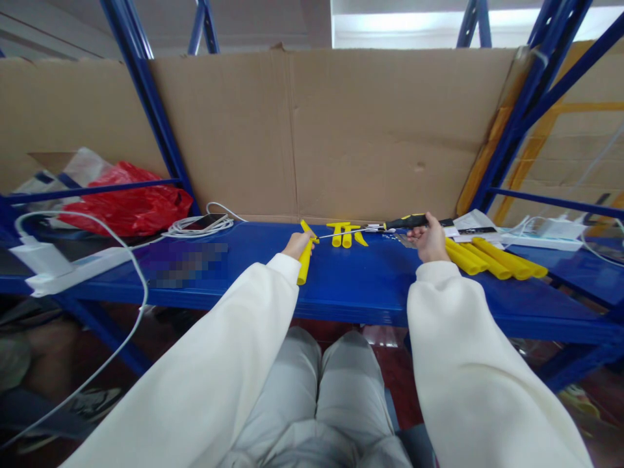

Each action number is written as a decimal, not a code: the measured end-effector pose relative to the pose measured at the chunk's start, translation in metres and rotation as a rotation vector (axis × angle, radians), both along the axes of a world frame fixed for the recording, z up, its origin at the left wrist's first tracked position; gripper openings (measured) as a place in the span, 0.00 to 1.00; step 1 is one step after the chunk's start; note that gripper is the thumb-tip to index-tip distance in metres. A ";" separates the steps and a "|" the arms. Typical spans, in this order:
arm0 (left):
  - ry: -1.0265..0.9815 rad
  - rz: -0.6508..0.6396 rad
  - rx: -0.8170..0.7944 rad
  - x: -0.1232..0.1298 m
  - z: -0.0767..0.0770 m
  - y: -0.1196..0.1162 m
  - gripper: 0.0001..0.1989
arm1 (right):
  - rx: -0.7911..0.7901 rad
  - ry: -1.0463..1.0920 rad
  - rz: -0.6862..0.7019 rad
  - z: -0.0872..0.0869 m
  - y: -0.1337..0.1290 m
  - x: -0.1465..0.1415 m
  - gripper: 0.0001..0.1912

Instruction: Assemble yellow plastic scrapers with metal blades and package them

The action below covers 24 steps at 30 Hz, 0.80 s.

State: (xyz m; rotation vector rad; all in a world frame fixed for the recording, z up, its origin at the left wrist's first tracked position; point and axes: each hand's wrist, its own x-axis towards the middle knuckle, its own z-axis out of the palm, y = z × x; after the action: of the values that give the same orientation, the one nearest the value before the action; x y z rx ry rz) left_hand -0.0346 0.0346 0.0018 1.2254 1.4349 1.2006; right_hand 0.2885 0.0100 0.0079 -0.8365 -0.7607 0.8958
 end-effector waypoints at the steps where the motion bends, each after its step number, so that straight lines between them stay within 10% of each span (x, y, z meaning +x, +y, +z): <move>1: -0.016 0.001 -0.003 0.000 0.000 0.000 0.08 | -0.045 0.010 -0.013 0.003 -0.003 -0.002 0.16; 24: -0.130 0.021 -0.002 -0.002 -0.004 0.004 0.11 | -0.151 0.079 -0.063 0.013 -0.016 -0.015 0.18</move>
State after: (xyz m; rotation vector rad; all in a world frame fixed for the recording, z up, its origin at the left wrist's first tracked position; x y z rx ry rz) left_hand -0.0363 0.0391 -0.0018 1.1119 1.3558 1.2694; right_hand 0.2734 -0.0061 0.0212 -0.9473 -0.6006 0.9321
